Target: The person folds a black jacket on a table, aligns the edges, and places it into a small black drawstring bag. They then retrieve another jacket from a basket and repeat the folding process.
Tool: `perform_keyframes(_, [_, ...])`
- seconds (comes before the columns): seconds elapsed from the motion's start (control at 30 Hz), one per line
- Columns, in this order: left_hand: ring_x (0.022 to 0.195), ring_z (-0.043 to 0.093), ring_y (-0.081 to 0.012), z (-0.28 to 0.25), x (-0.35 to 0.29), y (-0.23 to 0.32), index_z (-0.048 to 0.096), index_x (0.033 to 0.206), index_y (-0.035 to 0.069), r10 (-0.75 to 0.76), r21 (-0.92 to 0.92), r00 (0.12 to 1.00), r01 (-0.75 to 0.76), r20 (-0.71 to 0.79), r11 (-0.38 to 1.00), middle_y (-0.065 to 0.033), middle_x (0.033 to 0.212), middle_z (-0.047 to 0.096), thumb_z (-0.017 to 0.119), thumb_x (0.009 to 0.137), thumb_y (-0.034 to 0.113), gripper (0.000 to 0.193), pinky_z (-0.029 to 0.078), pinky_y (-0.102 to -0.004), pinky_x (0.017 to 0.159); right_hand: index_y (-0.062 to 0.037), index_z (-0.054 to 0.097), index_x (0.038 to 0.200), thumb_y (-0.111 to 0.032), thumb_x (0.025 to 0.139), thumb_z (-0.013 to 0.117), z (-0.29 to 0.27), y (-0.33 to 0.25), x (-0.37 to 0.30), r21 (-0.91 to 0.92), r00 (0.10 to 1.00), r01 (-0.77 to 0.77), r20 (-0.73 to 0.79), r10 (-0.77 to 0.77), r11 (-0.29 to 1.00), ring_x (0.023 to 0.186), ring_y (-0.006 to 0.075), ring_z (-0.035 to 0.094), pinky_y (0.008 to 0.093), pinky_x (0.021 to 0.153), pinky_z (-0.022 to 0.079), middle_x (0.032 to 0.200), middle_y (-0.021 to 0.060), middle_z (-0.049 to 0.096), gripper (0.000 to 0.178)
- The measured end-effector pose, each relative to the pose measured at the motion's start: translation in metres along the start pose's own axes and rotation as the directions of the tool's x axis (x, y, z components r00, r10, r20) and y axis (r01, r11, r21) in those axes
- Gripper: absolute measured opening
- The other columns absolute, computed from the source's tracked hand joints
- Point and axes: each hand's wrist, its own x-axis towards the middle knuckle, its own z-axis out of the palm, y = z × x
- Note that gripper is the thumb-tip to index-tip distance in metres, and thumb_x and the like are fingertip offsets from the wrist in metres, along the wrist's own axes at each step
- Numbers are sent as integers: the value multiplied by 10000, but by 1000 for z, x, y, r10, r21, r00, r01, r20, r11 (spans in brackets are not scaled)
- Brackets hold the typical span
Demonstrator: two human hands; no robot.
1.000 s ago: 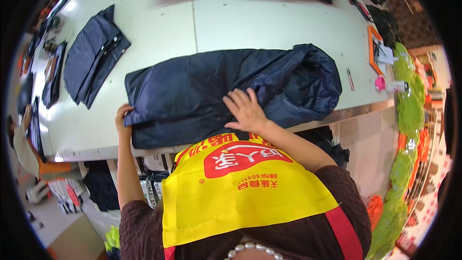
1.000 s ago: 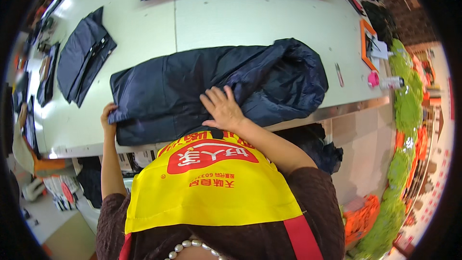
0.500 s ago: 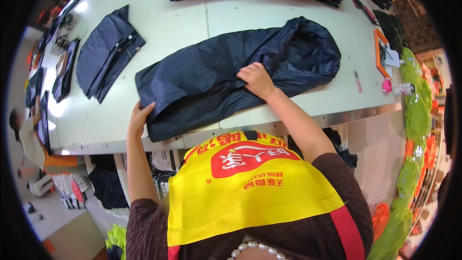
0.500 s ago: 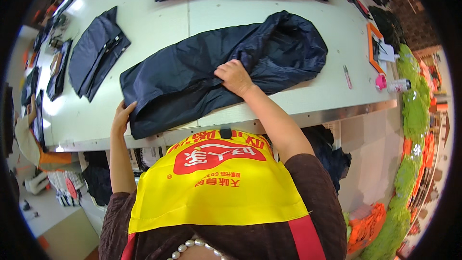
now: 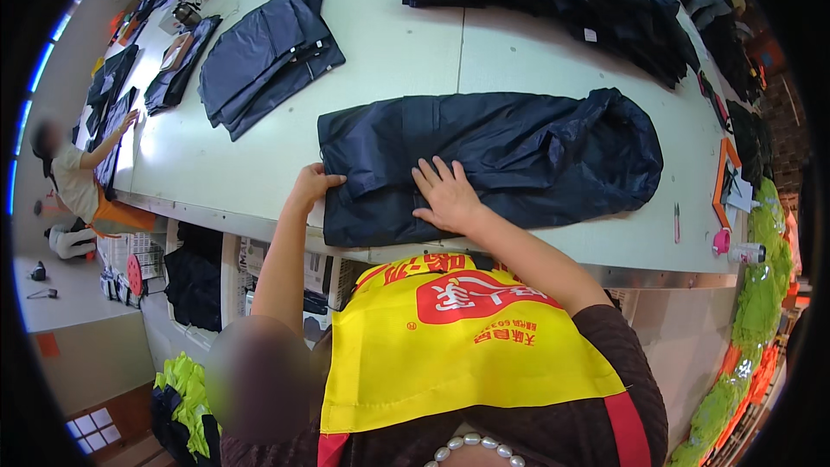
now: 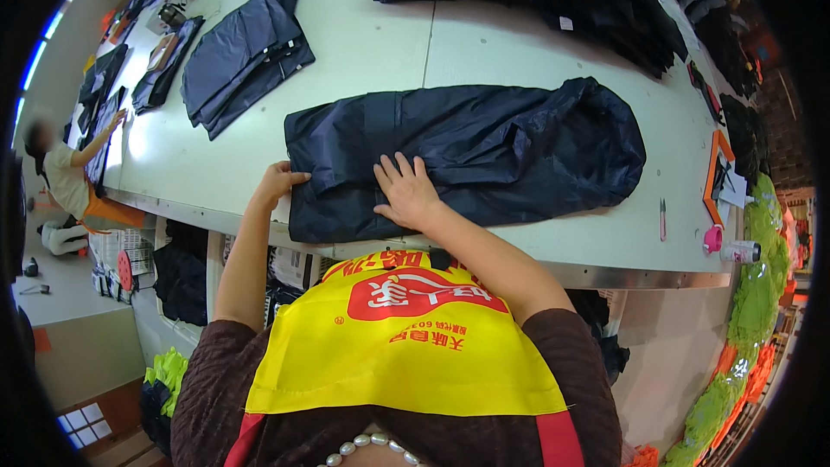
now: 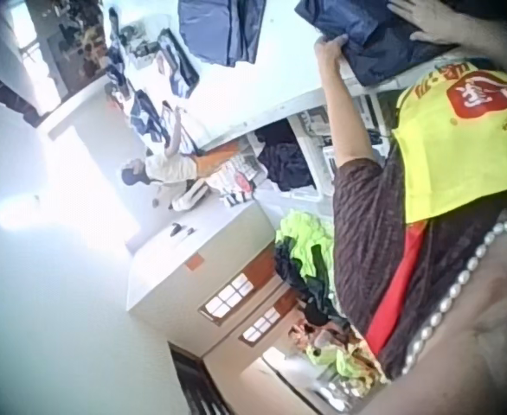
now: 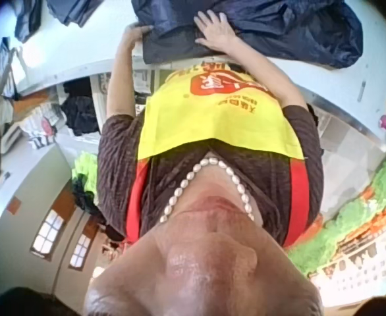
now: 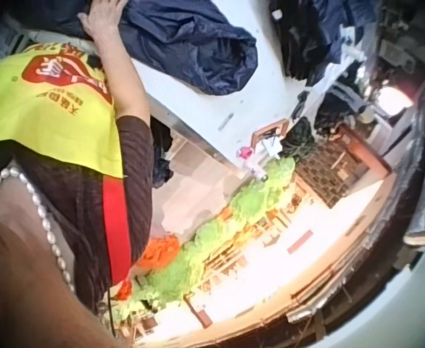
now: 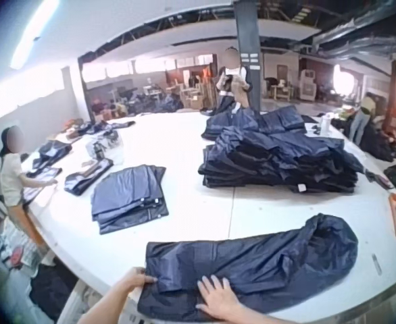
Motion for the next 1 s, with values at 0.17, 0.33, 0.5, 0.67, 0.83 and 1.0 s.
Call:
perform_keyframes(0.17, [801, 616, -176, -1, -21, 19, 559, 1066, -61, 133, -393, 982, -70, 135, 917, -102, 929, 633, 637, 726, 30, 360, 509, -296, 724, -22, 446, 1313, -492, 800, 579, -1, 1, 2, -19, 998, 8, 57, -7, 1000, 1263, 365, 348, 517, 1011, 270, 1379, 170, 395, 708])
perform_keyframes(0.33, [711, 568, -123, 43, -44, 104, 566, 976, -5, 388, -279, 889, -319, 243, 906, -57, 834, 604, 635, 704, 54, 286, 461, -235, 607, -75, 539, 1253, -471, 862, 494, -18, -25, 19, -196, 921, 85, 389, -2, 977, 1276, 403, 327, 579, 983, 246, 1378, 170, 416, 558])
perform_keyframes(0.5, [594, 493, -112, 156, 41, 82, 568, 777, 6, 424, -179, 853, -386, 304, 905, -18, 646, 535, 639, 657, 103, 170, 415, -267, 541, -38, 466, 1274, -223, 885, 426, 16, -25, 11, 300, 989, 109, 61, -133, 948, 1201, 310, 457, 423, 1031, 322, 1293, 188, 486, 432])
perform_keyframes(0.67, [696, 591, -361, 175, 18, 88, 537, 820, 14, 469, 180, 873, -486, 130, 855, -188, 720, 587, 635, 656, 180, 254, 477, -404, 637, -35, 526, 1217, -325, 939, 465, -151, 47, 39, 802, 367, -30, 563, -740, 596, 1041, 288, 582, 351, 890, 460, 1152, 167, 595, 406])
perform_keyframes(0.83, [740, 602, -390, 181, 6, 92, 525, 826, 15, 559, 193, 827, -559, 62, 806, -213, 758, 601, 611, 691, 141, 204, 490, -416, 652, -21, 565, 1136, -175, 797, 593, -192, 239, 149, 258, 998, -21, -59, 37, 966, 930, 307, 600, 356, 840, 474, 1050, 152, 625, 373])
perform_keyframes(1.0, [776, 606, -396, 178, 6, 96, 530, 863, 18, 525, 175, 843, -538, 118, 824, -210, 835, 622, 602, 706, 141, 211, 499, -444, 694, -18, 374, 1326, -203, 710, 615, -199, 367, 249, -225, 767, -367, -622, 157, 903, 1198, 375, 440, 433, 936, 433, 1290, 192, 480, 686])
